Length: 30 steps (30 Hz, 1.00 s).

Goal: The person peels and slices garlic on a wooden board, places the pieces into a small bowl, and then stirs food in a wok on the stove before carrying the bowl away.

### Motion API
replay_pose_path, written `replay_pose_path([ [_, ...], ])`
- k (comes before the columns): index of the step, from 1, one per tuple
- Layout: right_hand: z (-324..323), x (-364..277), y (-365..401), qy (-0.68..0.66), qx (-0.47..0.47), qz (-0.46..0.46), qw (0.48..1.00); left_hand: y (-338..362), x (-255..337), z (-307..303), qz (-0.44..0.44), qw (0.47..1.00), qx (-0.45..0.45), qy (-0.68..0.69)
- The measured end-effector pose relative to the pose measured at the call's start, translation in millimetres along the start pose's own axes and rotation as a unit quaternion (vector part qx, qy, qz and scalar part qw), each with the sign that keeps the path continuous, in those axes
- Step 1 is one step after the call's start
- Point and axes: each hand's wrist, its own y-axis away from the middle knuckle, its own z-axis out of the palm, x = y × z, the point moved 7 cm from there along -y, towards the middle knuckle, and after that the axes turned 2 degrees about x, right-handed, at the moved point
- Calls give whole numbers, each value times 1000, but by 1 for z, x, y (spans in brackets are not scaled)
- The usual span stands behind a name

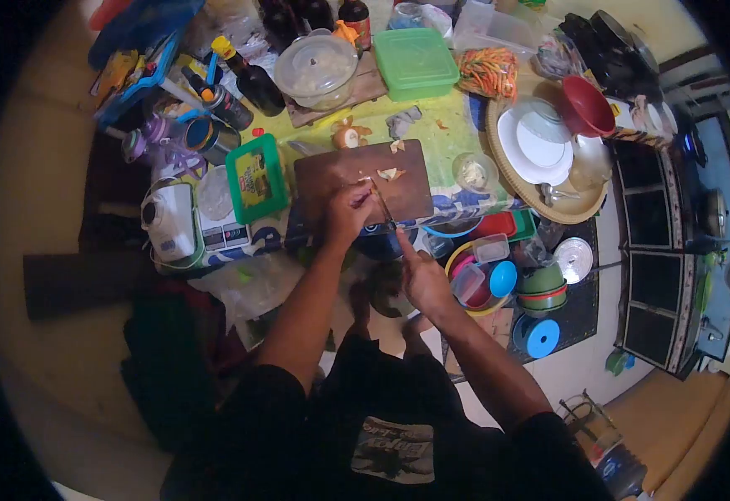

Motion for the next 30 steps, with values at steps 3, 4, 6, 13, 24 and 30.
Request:
replay_pose_path([
  [3, -1, 1, -5, -6, -2, -12, 1000, 0, 4, 0, 24, 999, 20, -8],
  [4, 0, 1, -7, -19, -3, -18, 1000, -2, 4, 1, 26, 999, 20, -7],
  [6, 0, 2, -10, -17, -4, -18, 1000, -4, 3, 2, 4, 1000, 27, 0],
  [13, 6, 4, -20, -36, -12, -17, 999, -5, 5, -2, -3, 997, 60, -38],
  [24, 24, 9, -37, -4, -36, 6, 999, -5, 4, -4, -80, 989, 114, -58],
  [30, 11, 17, -34, 2, 5, 20, 1000, -3, 0, -14, -52, 986, 135, -77],
])
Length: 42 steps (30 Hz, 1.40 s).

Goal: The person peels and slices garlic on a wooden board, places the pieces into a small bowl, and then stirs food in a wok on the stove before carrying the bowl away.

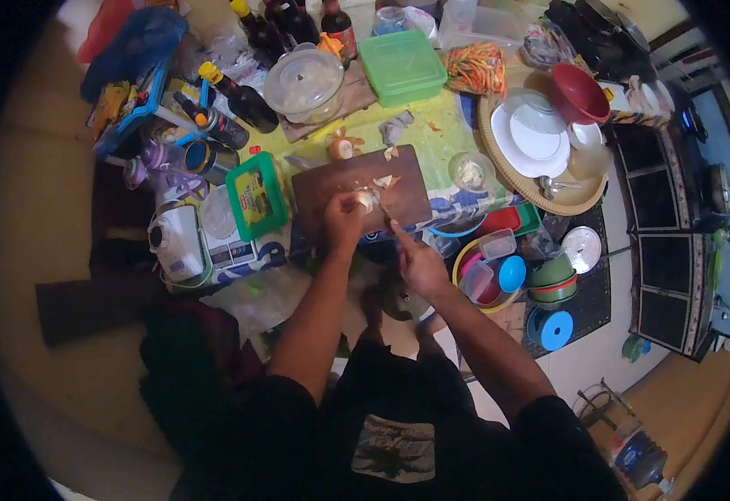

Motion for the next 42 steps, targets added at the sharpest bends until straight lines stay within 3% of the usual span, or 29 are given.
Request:
replay_pose_path([
  [2, -4, 3, 2, -27, 17, 4, 999, -8, -35, 3, 5, 999, -7, 31],
  [4, -13, 2, 3, -63, 64, -5, 996, -9, -30, 2, 9, 998, -11, 63],
  [7, -10, 1, -3, -51, 49, -18, 997, -5, -11, 0, -20, 997, -15, 78],
  [10, -8, 0, -5, -42, 52, -20, 998, -8, 9, 9, 9, 998, -55, -23],
  [12, -13, -2, -3, -22, 62, -30, 997, -5, 33, 16, 170, 964, -44, -199],
  [13, -16, -3, -1, -2, 71, -39, 997, -2, 48, 15, 170, 964, -43, -198],
  [15, -21, 3, 1, 18, 60, -25, 998, 8, 72, 24, 197, 932, -125, -278],
  [17, -26, 13, 2, 38, 48, -11, 998, 9, 75, 28, 206, 929, -129, -280],
  [19, -47, 12, 3, -30, 117, -40, 992, 7, 72, 32, 217, 925, -135, -283],
  [22, -62, 19, -2, -29, 148, -41, 988, 2, 69, 41, 270, 897, -127, -326],
  [28, -65, 14, -38, 8, 171, -57, 984, -14, 58, 48, 271, 857, -263, -350],
  [30, -55, 8, -57, 32, 172, -74, 982, -15, 66, 37, 355, 848, -240, -312],
  [31, -47, 4, -67, 33, 168, -87, 981, -18, 64, 30, 356, 846, -240, -316],
  [33, -38, 1, -79, 30, 164, -101, 981, -22, 48, 25, 270, 840, -344, -319],
  [36, -28, -10, -83, 86, 147, -142, 975, -21, 60, 13, 323, 847, -312, -286],
  [39, -40, -20, -66, 88, 201, -153, 964, -16, 66, 14, 356, 831, -301, -305],
  [41, -41, -15, -53, -46, 195, -98, 975, -20, 62, 21, 342, 822, -320, -324],
  [42, -32, -15, -46, -43, 193, -100, 975, -23, 53, 27, 328, 810, -343, -346],
])
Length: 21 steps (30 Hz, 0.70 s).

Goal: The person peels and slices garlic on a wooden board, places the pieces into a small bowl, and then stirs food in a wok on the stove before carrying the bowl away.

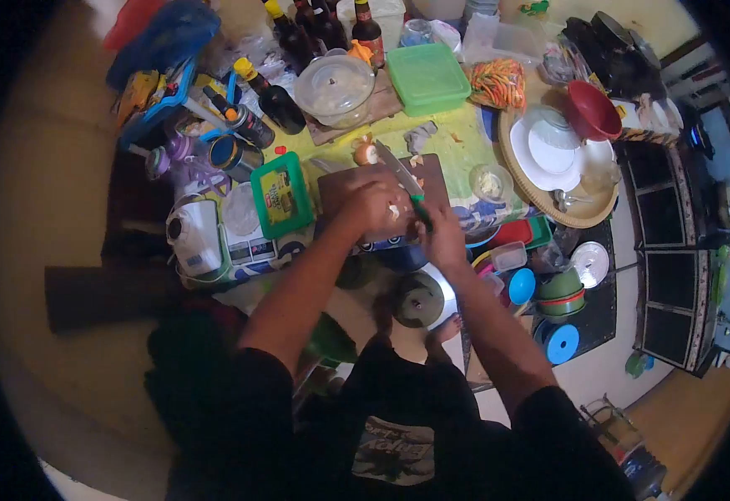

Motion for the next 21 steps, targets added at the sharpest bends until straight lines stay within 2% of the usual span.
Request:
replay_pose_path([
  [1, 11, 4, 13, -86, 1, 42, 995, -7, -11, 7, 0, 1000, 2, 2],
  [2, 20, 9, 26, -172, 3, 83, 982, -17, -22, 23, -1, 997, -73, -38],
  [3, 21, 0, 37, -171, 4, 83, 982, -20, -30, 37, -1, 986, -148, -79],
  [5, 29, -4, 58, -183, -30, 197, 963, -21, -16, 20, 0, 983, -160, -88],
  [7, 38, -1, 63, -178, -30, 208, 961, -22, -22, 24, 3, 980, -174, -101],
  [9, 47, 1, 63, -175, -32, 220, 959, -20, -19, 15, 80, 990, -115, -31],
  [10, 50, 2, 55, -212, -17, 216, 953, -15, -20, 14, 82, 989, -117, -33],
  [12, 62, 8, 39, -250, 2, 212, 945, -5, -23, -6, -5, 998, -5, 57],
  [13, 66, 10, 31, -257, 42, 176, 949, 0, -13, -9, -3, 998, -8, 56],
  [14, 68, 12, 25, -262, 82, 140, 951, 6, -9, -20, -33, 991, 50, 122],
  [15, 68, 11, 20, -263, 83, 141, 951, 13, -12, -24, -64, 974, 108, 188],
  [16, 71, 12, 15, -278, 72, 154, 945, 17, -10, -22, -65, 974, 107, 187],
  [18, 72, 8, 6, -295, 57, 164, 940, 26, -19, -15, -177, 928, 97, 314],
  [19, 81, 11, 5, -394, 5, 217, 893, 29, -15, -17, -178, 928, 100, 312],
  [20, 89, 9, 5, -484, -49, 266, 832, 32, -16, -18, -210, 905, 115, 352],
  [21, 83, 3, 2, -484, -52, 264, 833, 35, -12, -22, -240, 879, 130, 391],
])
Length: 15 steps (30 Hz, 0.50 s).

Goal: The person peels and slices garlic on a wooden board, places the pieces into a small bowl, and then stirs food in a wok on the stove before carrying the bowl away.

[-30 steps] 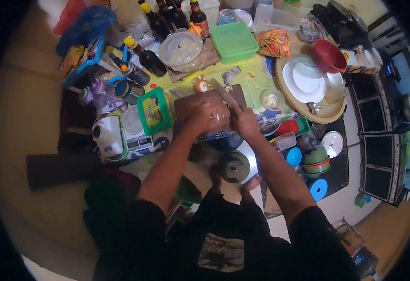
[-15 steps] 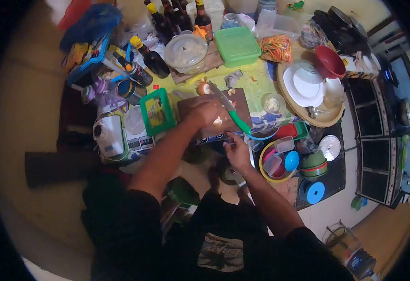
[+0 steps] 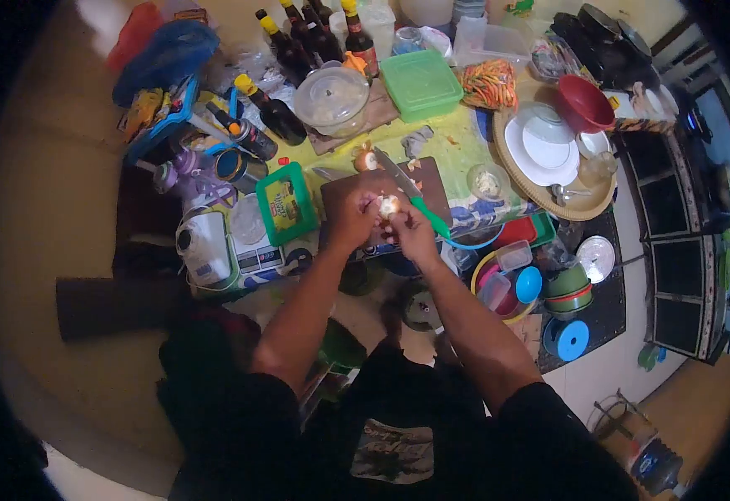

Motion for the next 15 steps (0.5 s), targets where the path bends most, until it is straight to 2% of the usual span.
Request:
replay_pose_path([
  [3, 2, -28, 16, -65, 22, 16, 997, 18, 25, -1, 4, 998, 31, 54],
  [5, 0, -52, 25, -101, 25, -29, 994, 27, 42, 2, 10, 995, 33, 90],
  [10, -5, -95, 44, -9, -12, -76, 997, 53, 92, 10, 11, 980, 25, 199],
  [12, -9, -106, 51, 16, -15, -84, 996, 64, 108, 24, -48, 955, -47, 288],
  [13, -11, -112, 54, 38, -7, -93, 995, 65, 108, 26, -46, 955, -49, 289],
  [15, -13, -127, 63, 60, 1, -105, 993, 68, 104, 31, -76, 977, -42, 195],
])
